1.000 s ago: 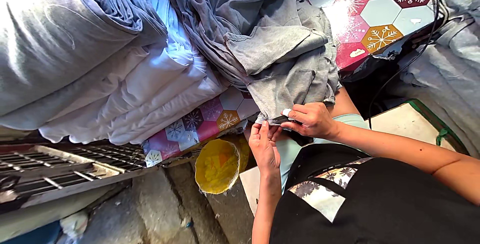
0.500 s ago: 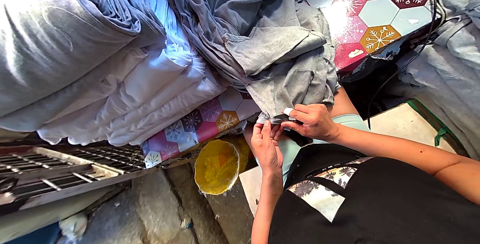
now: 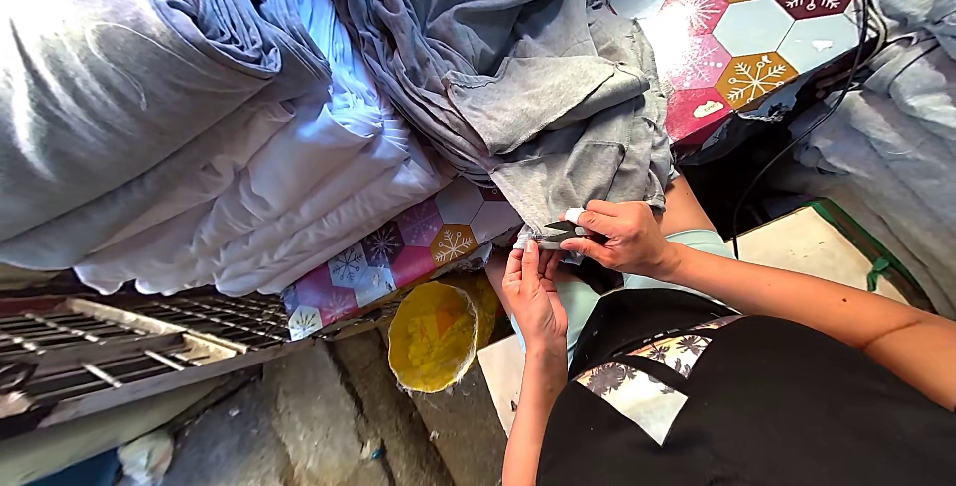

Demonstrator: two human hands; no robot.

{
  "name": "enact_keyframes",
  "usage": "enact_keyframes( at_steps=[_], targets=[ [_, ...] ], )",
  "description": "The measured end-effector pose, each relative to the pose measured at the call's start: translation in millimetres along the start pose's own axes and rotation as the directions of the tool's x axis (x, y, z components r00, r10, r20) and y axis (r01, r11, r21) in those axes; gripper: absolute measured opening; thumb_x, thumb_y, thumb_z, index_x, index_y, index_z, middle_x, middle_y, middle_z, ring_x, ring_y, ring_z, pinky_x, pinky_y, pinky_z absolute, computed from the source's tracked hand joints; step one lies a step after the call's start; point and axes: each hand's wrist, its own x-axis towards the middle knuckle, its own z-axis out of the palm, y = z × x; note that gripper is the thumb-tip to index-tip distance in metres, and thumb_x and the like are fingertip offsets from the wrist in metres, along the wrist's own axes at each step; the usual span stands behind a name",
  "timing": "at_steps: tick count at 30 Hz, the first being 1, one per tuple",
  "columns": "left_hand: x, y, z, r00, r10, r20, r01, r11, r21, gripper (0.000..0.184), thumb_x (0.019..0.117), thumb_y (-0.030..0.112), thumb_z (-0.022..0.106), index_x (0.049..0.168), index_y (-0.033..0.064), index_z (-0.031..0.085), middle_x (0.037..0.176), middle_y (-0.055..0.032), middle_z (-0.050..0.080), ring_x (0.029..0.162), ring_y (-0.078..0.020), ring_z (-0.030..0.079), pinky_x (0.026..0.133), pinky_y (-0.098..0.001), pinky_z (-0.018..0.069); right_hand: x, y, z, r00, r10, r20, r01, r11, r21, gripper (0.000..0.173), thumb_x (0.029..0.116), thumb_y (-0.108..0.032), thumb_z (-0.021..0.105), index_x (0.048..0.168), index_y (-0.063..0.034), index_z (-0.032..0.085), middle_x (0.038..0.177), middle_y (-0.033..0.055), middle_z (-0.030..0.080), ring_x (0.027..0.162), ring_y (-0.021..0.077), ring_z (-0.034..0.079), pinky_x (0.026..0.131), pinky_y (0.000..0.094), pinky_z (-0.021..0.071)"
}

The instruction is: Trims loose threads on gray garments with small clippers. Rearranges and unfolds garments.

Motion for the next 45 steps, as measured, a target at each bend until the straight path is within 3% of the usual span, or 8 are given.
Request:
enact_keyframes(
  at_steps=[9,21,25,29,33,35,40,45],
  targets=[
    [-1,-2,3,0.999,0.041,-0.006,-0.041,0.999,-0.012,0.022,0.1032,-0.003,0.048,0.091,0.0001,0.066,0.082,-0.0077,0.074,0.075,-0.0151,0.074,0.078,-0.0304,0.0630,10,-3,6,0.993,-0.117,-0.025,0.112,0.983,-0.147,0.034,0.0974,-0.036,0.065,0.096,-0.0044,0.078,0.064,0.0047,0.057,0.050,0.0169,0.052,0.044,0.0310,0.0371],
    [-1,-4,5,1.000,0.013,0.006,-0.013,1.000,0.009,0.021,0.1030,-0.004,0.048,0.092,-0.0016,0.067,0.083,-0.0087,0.074,0.076,-0.0155,0.074,0.079,-0.0306,0.0630,4,-1,8,0.993,-0.112,-0.047,0.105,0.986,-0.131,0.030,0.0987,-0.030,0.065,0.092,-0.0045,0.079,0.061,0.0041,0.056,0.050,0.0158,0.051,0.045,0.0303,0.0367],
    [-1,-4,5,1.000,-0.011,0.006,0.011,0.999,-0.032,0.020,0.1046,-0.002,0.046,0.097,-0.0013,0.065,0.086,-0.0085,0.074,0.078,-0.0157,0.074,0.080,-0.0303,0.0629,4,-1,8,0.999,-0.002,-0.045,0.000,1.000,-0.030,0.030,0.0966,-0.028,0.067,0.082,-0.0029,0.075,0.061,0.0050,0.057,0.051,0.0155,0.054,0.044,0.0301,0.0396],
    [-2,0,6,0.999,-0.053,-0.007,0.052,0.997,-0.056,0.022,0.1082,0.005,0.042,0.103,0.0009,0.063,0.088,-0.0082,0.074,0.080,-0.0157,0.074,0.080,-0.0306,0.0628,4,3,3,0.999,0.048,-0.004,-0.048,0.996,0.074,0.031,0.0946,-0.031,0.069,0.094,-0.0017,0.078,0.067,0.0051,0.059,0.054,0.0125,0.054,0.047,0.0278,0.0424],
    [-2,0,7,0.998,-0.070,-0.004,0.069,0.994,-0.081,0.023,0.1093,0.006,0.038,0.107,0.0024,0.061,0.086,-0.0082,0.073,0.074,-0.0156,0.074,0.074,-0.0300,0.0634,0,3,5,0.998,0.069,-0.006,-0.068,0.994,0.081,0.030,0.0967,-0.027,0.066,0.082,-0.0023,0.075,0.063,0.0042,0.057,0.052,0.0125,0.053,0.045,0.0280,0.0402],
    [-2,1,7,0.997,-0.078,-0.007,0.077,0.993,-0.094,0.023,0.1098,0.007,0.038,0.108,0.0020,0.061,0.087,-0.0089,0.073,0.075,-0.0158,0.074,0.074,-0.0296,0.0633,-2,4,3,0.991,0.133,0.000,-0.132,0.984,0.117,0.029,0.0977,-0.026,0.066,0.086,-0.0012,0.076,0.066,0.0046,0.058,0.056,0.0109,0.054,0.049,0.0259,0.0424],
    [-3,4,6,0.997,-0.072,-0.014,0.071,0.994,-0.079,0.023,0.1099,0.008,0.038,0.107,0.0025,0.060,0.086,-0.0084,0.073,0.074,-0.0158,0.074,0.074,-0.0301,0.0634,-12,13,-2,0.999,-0.037,0.003,0.037,0.999,0.032,0.036,0.0967,-0.036,0.066,0.090,-0.0021,0.077,0.062,0.0038,0.054,0.050,0.0130,0.050,0.045,0.0286,0.0373],
    [-4,2,7,0.999,-0.047,-0.009,0.046,0.998,-0.047,0.023,0.1098,0.007,0.038,0.106,0.0015,0.060,0.087,-0.0091,0.073,0.077,-0.0164,0.074,0.077,-0.0304,0.0632,-11,7,-3,0.998,-0.064,0.011,0.065,0.996,-0.065,0.036,0.0974,-0.037,0.065,0.095,-0.0040,0.079,0.062,0.0035,0.056,0.049,0.0147,0.051,0.044,0.0300,0.0367]
  ],
)
